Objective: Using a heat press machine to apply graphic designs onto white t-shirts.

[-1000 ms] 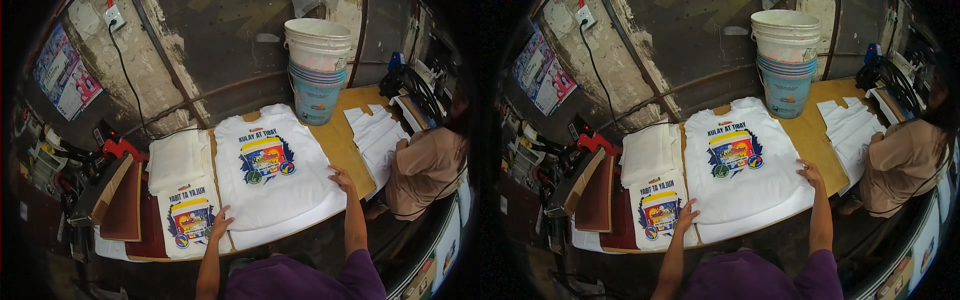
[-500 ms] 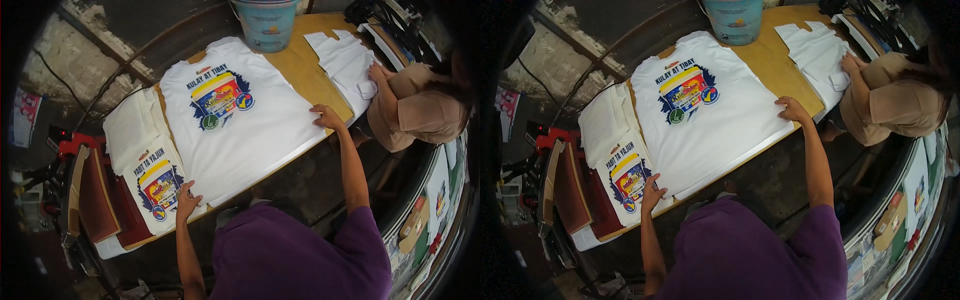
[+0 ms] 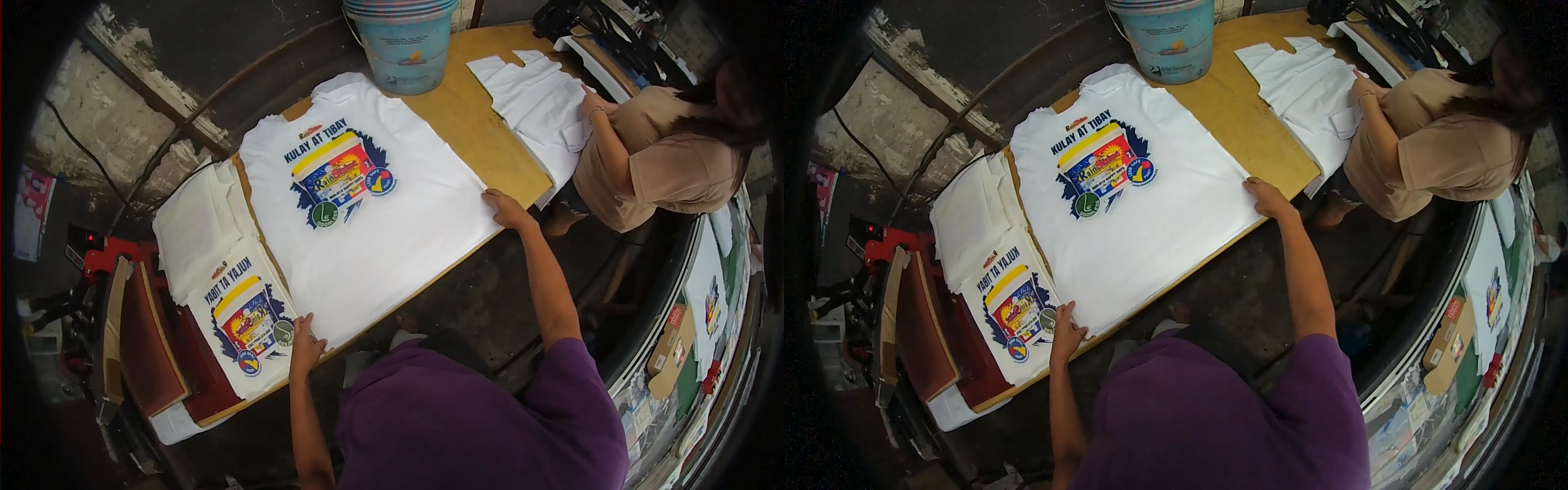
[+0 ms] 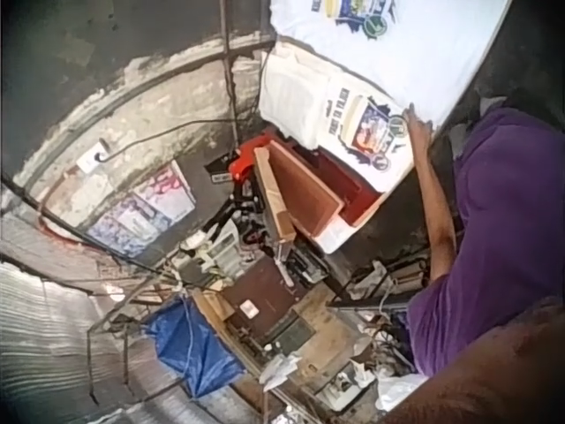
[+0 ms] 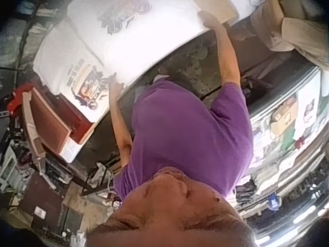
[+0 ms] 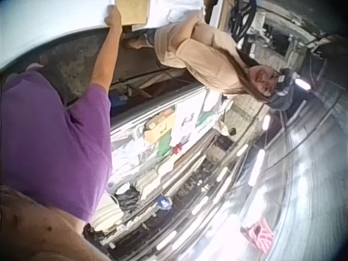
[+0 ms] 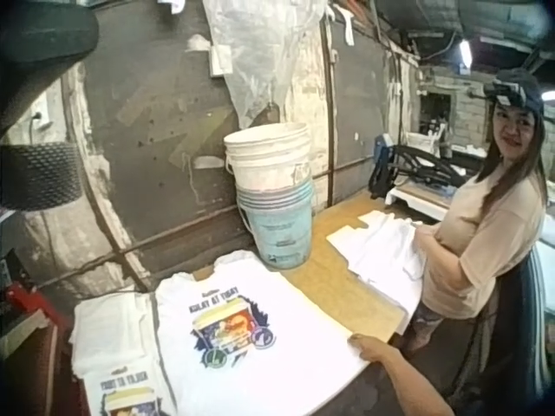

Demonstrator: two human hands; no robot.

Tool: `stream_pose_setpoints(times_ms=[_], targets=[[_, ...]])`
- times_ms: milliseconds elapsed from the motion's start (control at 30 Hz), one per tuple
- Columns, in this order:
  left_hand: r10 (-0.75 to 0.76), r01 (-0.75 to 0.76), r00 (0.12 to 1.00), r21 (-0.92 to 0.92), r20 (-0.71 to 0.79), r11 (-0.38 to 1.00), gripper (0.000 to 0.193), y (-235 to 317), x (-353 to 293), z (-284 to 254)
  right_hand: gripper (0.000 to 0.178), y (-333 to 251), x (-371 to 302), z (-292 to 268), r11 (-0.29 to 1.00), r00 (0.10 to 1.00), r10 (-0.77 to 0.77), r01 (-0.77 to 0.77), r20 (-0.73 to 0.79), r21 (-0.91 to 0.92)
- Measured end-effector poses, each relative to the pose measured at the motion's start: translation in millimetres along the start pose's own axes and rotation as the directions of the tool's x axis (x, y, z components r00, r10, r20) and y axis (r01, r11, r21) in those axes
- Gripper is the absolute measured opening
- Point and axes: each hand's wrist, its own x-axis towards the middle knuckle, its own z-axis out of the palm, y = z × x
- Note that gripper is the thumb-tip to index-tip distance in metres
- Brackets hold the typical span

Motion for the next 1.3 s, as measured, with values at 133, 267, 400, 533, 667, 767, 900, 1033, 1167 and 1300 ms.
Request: stream_pose_setpoints(times_ms=[133,267,400,533,667,767,900,1033,1167,1300], targets=[[0.027,-0.027,1.0,0.008,-0.003,1.0,0.073,0,-1,0,0.068,-7,-5,0,0.999,1.0,0.016,-0.017,-0.005,-0.051],[-0.007,0.007,1.0,0.047,-0.001,0.999,0.074,2,0,4,0.063,-10,-6,6,0.993,0.999,0.038,-0.039,-0.007,-0.112],[0.07,-0.055,0.995,0.202,-0.068,0.978,0.072,11,-6,6,0.056,-2,-8,16,0.998,0.999,-0.001,-0.002,-0.051,-0.055],[0.234,-0.133,0.946,0.39,-0.223,0.911,0.065,36,5,1,0.039,1,-20,11,0.839,0.891,0.404,-0.272,0.206,-0.471],[0.301,-0.127,0.885,0.437,-0.356,0.89,0.052,64,72,-1,0.036,-19,3,-15,0.863,0.84,0.417,-0.486,-0.346,-0.14],[0.398,-0.114,0.835,0.587,-0.381,0.801,0.055,73,130,10,0.032,-43,72,-34,0.964,0.829,0.214,-0.265,-0.517,-0.025],[0.255,0.034,0.911,0.677,-0.323,0.735,0.062,74,174,34,0.028,-87,201,-35,0.997,0.865,-0.062,0.078,-0.499,0.012],[0.228,0.067,0.904,0.647,-0.361,0.759,0.059,68,178,38,0.027,-151,327,5,0.857,0.785,-0.459,0.515,-0.416,0.025],[0.168,0.09,0.922,0.616,-0.348,0.782,0.058,68,180,36,0.032,-194,429,31,0.719,0.719,-0.689,0.66,-0.095,-0.218],[0.124,0.11,0.932,0.594,-0.34,0.797,0.055,66,185,36,0.047,-212,545,2,0.901,0.951,-0.16,0.031,-0.266,-0.432]])
